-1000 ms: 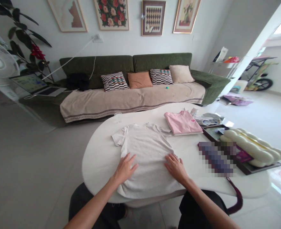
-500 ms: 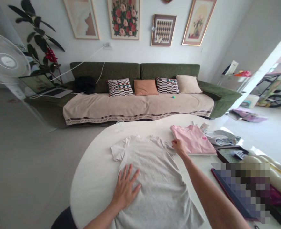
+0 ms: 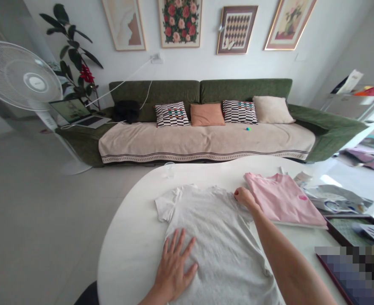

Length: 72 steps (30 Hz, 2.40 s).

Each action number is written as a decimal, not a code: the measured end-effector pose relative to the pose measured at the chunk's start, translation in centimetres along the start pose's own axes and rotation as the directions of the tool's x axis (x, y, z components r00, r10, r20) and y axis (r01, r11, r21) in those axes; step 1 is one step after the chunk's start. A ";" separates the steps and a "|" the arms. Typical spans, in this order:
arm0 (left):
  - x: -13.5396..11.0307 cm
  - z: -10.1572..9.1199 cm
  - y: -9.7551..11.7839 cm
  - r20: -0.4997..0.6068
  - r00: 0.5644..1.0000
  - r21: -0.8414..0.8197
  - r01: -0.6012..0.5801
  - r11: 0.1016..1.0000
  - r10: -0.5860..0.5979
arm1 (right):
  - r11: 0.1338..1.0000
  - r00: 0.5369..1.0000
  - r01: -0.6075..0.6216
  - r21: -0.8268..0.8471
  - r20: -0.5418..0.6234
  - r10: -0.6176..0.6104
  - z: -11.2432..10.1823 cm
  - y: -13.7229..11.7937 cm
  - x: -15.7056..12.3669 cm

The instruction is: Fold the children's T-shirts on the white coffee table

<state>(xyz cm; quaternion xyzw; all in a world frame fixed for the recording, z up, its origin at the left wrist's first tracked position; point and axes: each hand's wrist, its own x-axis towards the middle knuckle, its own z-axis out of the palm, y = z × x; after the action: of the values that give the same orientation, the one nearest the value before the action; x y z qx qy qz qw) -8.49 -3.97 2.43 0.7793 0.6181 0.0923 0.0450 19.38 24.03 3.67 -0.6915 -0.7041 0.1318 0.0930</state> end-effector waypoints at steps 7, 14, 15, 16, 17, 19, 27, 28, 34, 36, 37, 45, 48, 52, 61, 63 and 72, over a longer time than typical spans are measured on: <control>0.1 -0.1 0.4 0.005 1.000 -0.004 0.027 1.000 -0.027 | 0.997 0.995 -0.006 -0.071 -0.101 -0.001 -0.8 -0.3 1.6; 0.0 0.0 0.3 0.003 0.999 -0.015 0.037 0.999 -0.037 | 0.994 0.954 0.052 -0.091 -0.290 -0.077 1.1 -2.5 -3.3; 0.0 0.0 0.2 0.005 0.999 -0.021 0.037 0.999 -0.037 | 0.990 0.949 0.088 -0.113 -0.291 -0.118 1.9 -2.7 -4.5; 0.0 0.0 0.2 0.008 0.999 -0.028 0.035 0.999 -0.035 | 0.982 0.950 0.125 -0.139 -0.270 -0.159 2.8 -2.8 -5.6; 0.1 0.0 0.2 0.012 0.999 -0.035 0.033 0.999 -0.033 | 0.974 0.954 0.151 -0.166 -0.233 -0.188 3.6 -2.8 -6.6; 0.1 -0.1 0.3 0.012 0.999 -0.044 0.037 0.998 -0.036 | 0.969 0.973 0.140 -0.201 -0.151 -0.172 4.6 -2.3 -8.1; -0.1 -0.4 0.7 0.005 0.998 -0.066 0.060 0.996 -0.060 | 0.997 0.999 0.000 -0.072 -0.045 -0.004 2.5 -11.2 -6.8; -0.1 -0.5 0.6 0.006 0.998 -0.074 0.060 0.995 -0.060 | 0.996 0.997 0.078 -0.053 -0.018 -0.079 2.9 -13.8 -6.5; 0.0 -0.8 0.5 0.056 0.996 -0.123 0.081 0.989 -0.075 | 0.950 0.938 0.307 0.051 0.150 -0.311 6.5 -24.3 -4.5; 0.0 -1.0 0.6 0.080 0.993 -0.137 0.094 0.986 -0.084 | 0.955 0.937 0.293 0.056 0.182 -0.298 7.0 -25.1 -3.4; 0.0 -1.1 0.6 0.093 0.992 -0.146 0.098 0.984 -0.085 | 0.957 0.938 0.283 0.057 0.194 -0.288 7.0 -25.2 -2.9; 0.1 -1.7 0.8 0.139 0.986 -0.136 0.116 0.984 -0.097 | 0.961 0.958 0.243 0.133 0.124 -0.259 7.3 -26.3 -2.0; 0.1 -1.5 0.8 0.110 0.990 -0.127 0.103 0.986 -0.089 | 0.928 0.938 0.322 0.187 0.070 -0.339 6.6 -26.2 -3.7; 0.1 -0.8 0.8 0.045 0.996 -0.108 0.084 0.991 -0.079 | 0.871 0.895 0.438 0.222 -0.021 -0.445 4.9 -22.2 -9.1; 0.1 0.4 0.5 -0.018 0.999 -0.029 0.042 0.999 -0.042 | 0.974 0.984 0.158 -0.162 -0.052 -0.168 5.7 -0.7 -29.0; 0.1 0.5 0.5 -0.011 0.999 -0.017 0.037 0.999 -0.037 | 0.975 0.995 0.089 -0.203 -0.028 -0.097 4.9 1.9 -30.3; -0.1 -2.0 1.3 0.130 0.991 -0.001 -0.028 1.000 0.028 | 0.991 0.996 0.023 -0.130 -0.087 -0.035 1.9 -2.9 -31.9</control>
<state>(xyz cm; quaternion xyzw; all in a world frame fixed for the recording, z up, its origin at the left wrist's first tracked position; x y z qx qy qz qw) -7.72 -4.50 4.65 0.7923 0.6029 0.0419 0.0836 16.85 -7.97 4.41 -0.6909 -0.7163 0.0539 0.0814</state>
